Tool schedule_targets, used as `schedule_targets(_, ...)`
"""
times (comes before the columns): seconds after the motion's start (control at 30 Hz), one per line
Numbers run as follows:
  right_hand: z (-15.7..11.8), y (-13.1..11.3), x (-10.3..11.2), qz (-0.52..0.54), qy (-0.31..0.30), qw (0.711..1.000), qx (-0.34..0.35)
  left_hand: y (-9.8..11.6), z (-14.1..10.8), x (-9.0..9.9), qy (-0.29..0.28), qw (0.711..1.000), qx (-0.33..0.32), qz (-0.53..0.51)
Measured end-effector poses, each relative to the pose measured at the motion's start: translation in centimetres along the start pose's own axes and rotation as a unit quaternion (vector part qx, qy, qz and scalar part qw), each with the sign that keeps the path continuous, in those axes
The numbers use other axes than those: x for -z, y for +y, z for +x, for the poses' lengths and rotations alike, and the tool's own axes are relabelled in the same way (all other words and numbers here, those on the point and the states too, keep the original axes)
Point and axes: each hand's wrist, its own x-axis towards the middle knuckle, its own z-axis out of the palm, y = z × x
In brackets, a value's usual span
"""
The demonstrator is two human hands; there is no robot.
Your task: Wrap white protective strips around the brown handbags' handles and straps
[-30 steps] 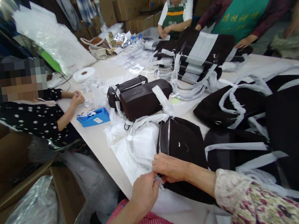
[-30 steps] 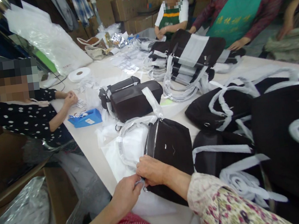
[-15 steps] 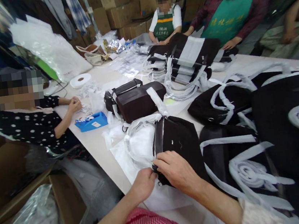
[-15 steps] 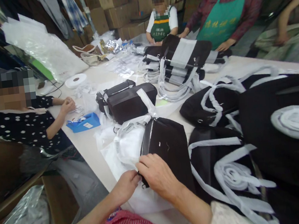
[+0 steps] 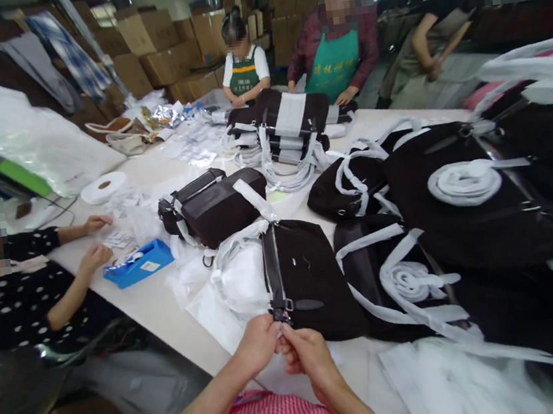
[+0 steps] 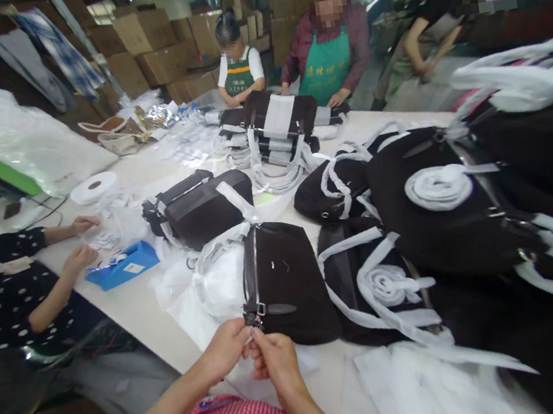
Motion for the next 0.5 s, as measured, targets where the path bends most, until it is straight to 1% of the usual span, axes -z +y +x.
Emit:
schedule_targets(0.1,0.1,0.6,-0.2,-0.006,0.047,0.998,0.033,0.2,-0.1,0.2,0.003,1.0,-0.021,0.024)
schedule_targets(0.2,0.2,0.8,-0.2,-0.021,0.074,0.995,0.065,0.5,-0.2,0.5,-0.003,0.999,-0.032,0.04)
schedule_targets(0.27,0.4,0.8,-0.2,-0.031,0.075,0.993,0.08,0.7,0.0,0.6,-0.011,0.999,-0.031,0.04)
schedule_targets(0.4,0.5,0.0,-0.6,-0.052,0.056,0.993,0.091,0.6,0.5,0.5,-0.032,0.999,-0.028,0.027)
schedule_targets(0.47,-0.1,-0.4,-0.6,-0.065,0.049,0.993,0.087,0.3,0.6,0.2,-0.026,0.999,-0.033,0.017)
schedule_targets(0.5,-0.5,-0.6,-0.3,-0.072,0.044,0.993,0.081,0.0,0.6,0.1,-0.012,0.999,-0.033,0.008)
